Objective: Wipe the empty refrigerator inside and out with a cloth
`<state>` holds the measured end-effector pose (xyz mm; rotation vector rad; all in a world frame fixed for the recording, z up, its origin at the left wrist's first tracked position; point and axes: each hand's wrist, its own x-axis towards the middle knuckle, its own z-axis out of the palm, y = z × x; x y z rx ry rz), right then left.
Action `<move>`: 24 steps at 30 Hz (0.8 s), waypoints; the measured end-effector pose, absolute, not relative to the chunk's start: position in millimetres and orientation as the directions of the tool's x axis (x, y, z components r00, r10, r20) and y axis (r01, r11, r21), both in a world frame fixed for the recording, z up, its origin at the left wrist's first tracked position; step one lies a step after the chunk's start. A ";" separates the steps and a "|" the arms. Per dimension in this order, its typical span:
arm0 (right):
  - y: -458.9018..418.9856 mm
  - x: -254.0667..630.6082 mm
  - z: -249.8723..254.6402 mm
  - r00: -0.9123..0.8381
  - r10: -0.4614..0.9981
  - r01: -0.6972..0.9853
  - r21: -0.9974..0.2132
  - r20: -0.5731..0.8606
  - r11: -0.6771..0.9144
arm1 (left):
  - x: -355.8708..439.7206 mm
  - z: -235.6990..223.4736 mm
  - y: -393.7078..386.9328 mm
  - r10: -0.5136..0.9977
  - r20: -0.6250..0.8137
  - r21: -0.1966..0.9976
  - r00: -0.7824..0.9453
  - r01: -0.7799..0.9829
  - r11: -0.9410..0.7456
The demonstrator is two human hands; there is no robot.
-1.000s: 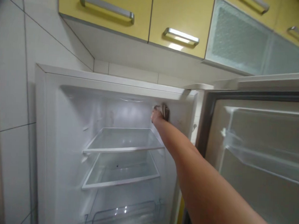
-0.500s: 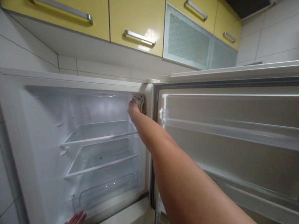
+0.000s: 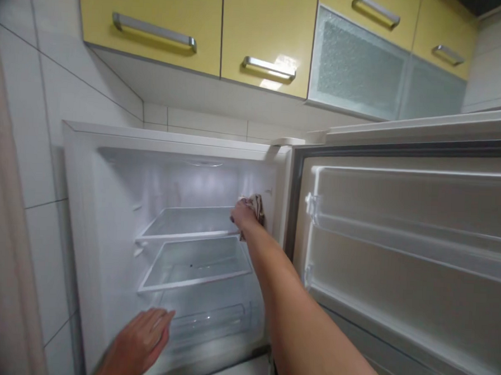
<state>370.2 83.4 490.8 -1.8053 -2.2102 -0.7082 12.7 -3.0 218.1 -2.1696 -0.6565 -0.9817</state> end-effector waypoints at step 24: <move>166.4 88.1 566.5 0.063 0.742 0.405 -0.697 0.667 0.592 | 30.7 364.4 88.6 0.415 0.841 -0.146 0.346 0.885 -0.442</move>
